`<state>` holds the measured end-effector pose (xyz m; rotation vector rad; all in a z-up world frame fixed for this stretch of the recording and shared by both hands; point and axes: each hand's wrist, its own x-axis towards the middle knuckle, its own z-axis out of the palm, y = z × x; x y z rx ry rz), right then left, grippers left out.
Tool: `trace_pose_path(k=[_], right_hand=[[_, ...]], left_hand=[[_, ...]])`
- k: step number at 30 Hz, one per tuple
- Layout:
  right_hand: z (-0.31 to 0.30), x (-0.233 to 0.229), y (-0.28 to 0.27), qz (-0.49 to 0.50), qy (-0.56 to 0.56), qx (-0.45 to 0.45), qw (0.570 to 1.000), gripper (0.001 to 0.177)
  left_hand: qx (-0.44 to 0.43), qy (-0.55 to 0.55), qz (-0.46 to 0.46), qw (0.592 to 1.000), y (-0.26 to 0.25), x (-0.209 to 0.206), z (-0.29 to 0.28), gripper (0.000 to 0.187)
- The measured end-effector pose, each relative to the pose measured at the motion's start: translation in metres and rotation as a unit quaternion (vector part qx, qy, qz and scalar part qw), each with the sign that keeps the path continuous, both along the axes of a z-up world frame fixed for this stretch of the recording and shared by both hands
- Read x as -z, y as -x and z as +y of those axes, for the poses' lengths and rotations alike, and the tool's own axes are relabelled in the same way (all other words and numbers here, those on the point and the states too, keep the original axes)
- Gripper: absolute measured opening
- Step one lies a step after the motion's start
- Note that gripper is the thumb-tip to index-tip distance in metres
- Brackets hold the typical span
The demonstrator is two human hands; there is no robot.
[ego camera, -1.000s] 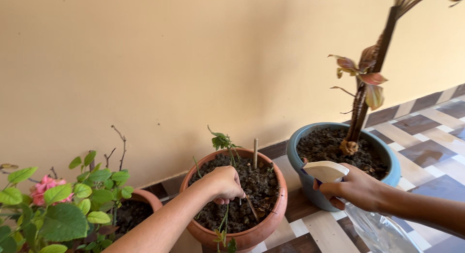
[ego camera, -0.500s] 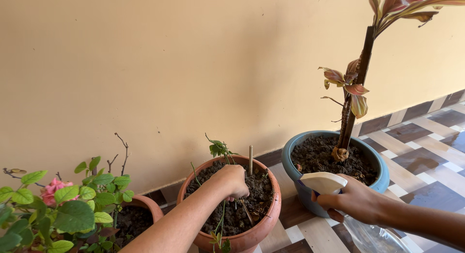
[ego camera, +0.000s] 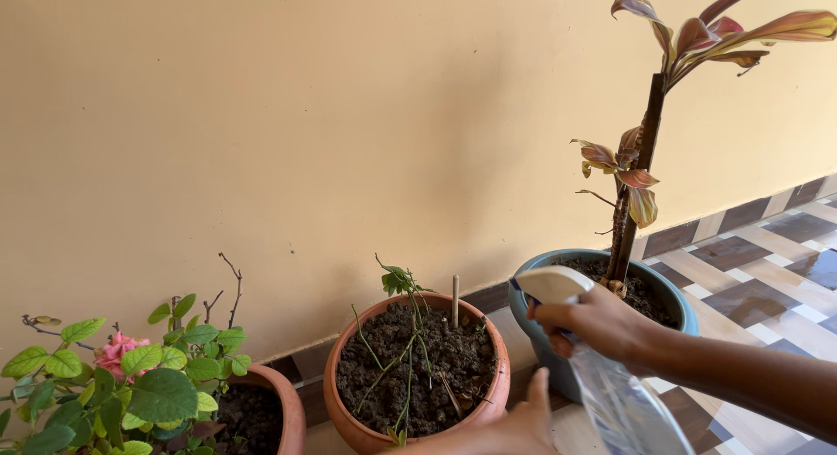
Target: The person waters a small plant in a terracotta pot using a spray bottle and loosens the soil with a wooden stick. They then spray water on the leaves and soil of a taller plant in a blue pot.
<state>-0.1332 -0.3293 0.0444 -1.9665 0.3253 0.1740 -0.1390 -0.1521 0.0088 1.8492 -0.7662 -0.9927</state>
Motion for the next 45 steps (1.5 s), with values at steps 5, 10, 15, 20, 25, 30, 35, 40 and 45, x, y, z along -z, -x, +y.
trace_pose_path(k=[5, 10, 15, 20, 25, 30, 35, 40, 45], right_hand=[[0.019, -0.015, -0.025, -0.043, -0.088, 0.016, 0.995, 0.023], [0.018, -0.038, -0.048, -0.144, -0.078, -0.100, 0.981, 0.047], [0.038, -0.037, -0.026, -0.029, -0.049, -0.072, 0.996, 0.083], [0.036, -0.021, -0.025, -0.090, -0.087, -0.131, 0.983, 0.095], [0.025, -0.005, -0.033, -0.060, -0.007, -0.132, 0.989, 0.091], [0.018, 0.016, -0.027, 0.008, 0.020, -0.124, 0.992, 0.100], [0.006, 0.039, -0.012, 0.047, 0.135, -0.178, 0.973, 0.092], [-0.015, 0.070, 0.007, 0.201, 0.085, -0.159, 0.963, 0.106], [-0.034, 0.106, 0.004, 0.166, 0.092, -0.183, 0.965, 0.113]], left_hand=[[-0.108, 0.135, 0.061, 0.983, 0.011, -0.005, -0.020, 0.124], [-0.144, 0.142, 0.007, 0.979, -0.008, -0.004, -0.016, 0.128], [-0.140, 0.148, -0.020, 0.979, -0.037, 0.007, -0.011, 0.112], [-0.093, 0.197, 0.019, 0.976, -0.043, 0.024, -0.012, 0.112], [-0.048, 0.187, 0.008, 0.981, -0.048, 0.052, -0.019, 0.133], [0.207, 0.048, -0.223, 0.951, -0.088, 0.085, -0.012, 0.114], [0.238, -0.307, -0.267, 0.882, -0.137, 0.051, 0.031, 0.105], [0.093, -0.327, -0.340, 0.877, -0.159, 0.021, 0.081, 0.073], [-0.033, -0.274, -0.356, 0.893, -0.162, 0.023, 0.112, 0.052]])
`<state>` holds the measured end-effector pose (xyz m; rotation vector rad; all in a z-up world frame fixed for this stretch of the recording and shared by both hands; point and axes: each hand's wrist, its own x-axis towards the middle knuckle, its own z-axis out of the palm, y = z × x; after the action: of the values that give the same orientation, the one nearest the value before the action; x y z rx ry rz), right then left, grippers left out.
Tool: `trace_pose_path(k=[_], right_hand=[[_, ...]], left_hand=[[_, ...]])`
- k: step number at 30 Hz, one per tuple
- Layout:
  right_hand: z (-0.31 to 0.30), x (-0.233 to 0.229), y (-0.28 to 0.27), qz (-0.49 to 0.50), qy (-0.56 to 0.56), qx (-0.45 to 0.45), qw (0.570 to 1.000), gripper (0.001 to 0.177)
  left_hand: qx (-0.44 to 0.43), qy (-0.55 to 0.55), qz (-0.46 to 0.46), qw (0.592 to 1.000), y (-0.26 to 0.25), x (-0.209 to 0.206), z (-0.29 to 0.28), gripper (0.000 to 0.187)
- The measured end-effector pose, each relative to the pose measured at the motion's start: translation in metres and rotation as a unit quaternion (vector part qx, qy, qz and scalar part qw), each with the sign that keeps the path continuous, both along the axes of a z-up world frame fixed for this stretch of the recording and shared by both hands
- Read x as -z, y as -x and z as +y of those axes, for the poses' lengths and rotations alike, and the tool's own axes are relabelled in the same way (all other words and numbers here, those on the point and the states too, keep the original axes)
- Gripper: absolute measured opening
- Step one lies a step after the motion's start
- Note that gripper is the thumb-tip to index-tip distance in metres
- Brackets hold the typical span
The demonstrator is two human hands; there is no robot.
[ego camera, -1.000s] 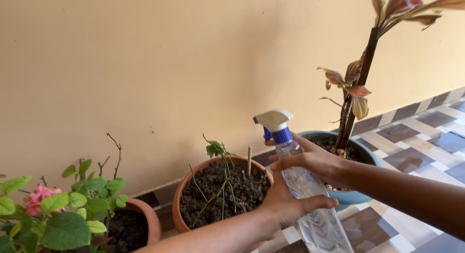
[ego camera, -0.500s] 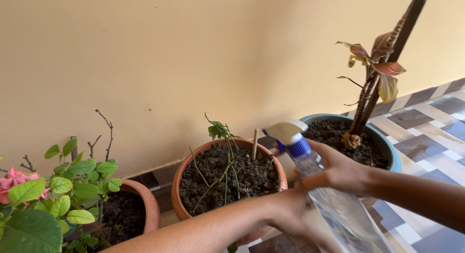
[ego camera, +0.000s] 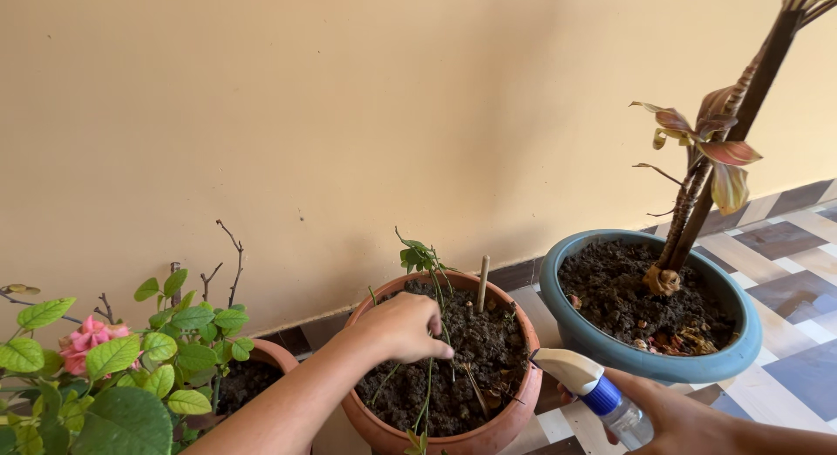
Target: The person waters a small plant in a terracotta pot using a spray bottle and loosens the soil with a wooden stick. They then spray water on the leaves and soil of a taller plant in a blue pot.
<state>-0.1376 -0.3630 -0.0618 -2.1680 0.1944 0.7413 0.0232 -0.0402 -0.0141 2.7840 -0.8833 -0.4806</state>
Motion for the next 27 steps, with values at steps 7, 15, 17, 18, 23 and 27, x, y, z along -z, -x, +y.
trace_pose_path(k=[7, 15, 17, 18, 23, 27], right_hand=[[0.007, -0.005, -0.001, -0.056, 0.094, -0.056, 0.992, 0.119], [0.035, -0.042, 0.002, -0.119, -0.072, -0.094, 0.986, 0.101], [0.025, -0.039, 0.005, -0.138, -0.052, -0.096, 0.984, 0.102], [0.018, -0.039, 0.006, -0.137, 0.021, -0.076, 0.987, 0.111], [-0.025, -0.047, 0.024, -0.145, 0.042, 0.049, 0.987, 0.105], [-0.080, -0.045, 0.048, -0.153, 0.014, 0.169, 0.974, 0.104]], left_hand=[[-0.013, 0.010, -0.008, 1.000, 0.015, -0.006, 0.023, 0.049], [-0.077, 0.021, 0.059, 0.995, 0.029, -0.032, 0.039, 0.050], [-0.083, 0.016, 0.048, 0.995, 0.030, -0.035, 0.031, 0.051], [-0.087, 0.010, 0.044, 0.995, 0.030, -0.037, 0.026, 0.052], [-0.048, 0.013, 0.027, 0.998, 0.027, -0.031, -0.011, 0.052], [0.048, 0.009, -0.022, 0.999, 0.029, -0.024, -0.057, 0.054]])
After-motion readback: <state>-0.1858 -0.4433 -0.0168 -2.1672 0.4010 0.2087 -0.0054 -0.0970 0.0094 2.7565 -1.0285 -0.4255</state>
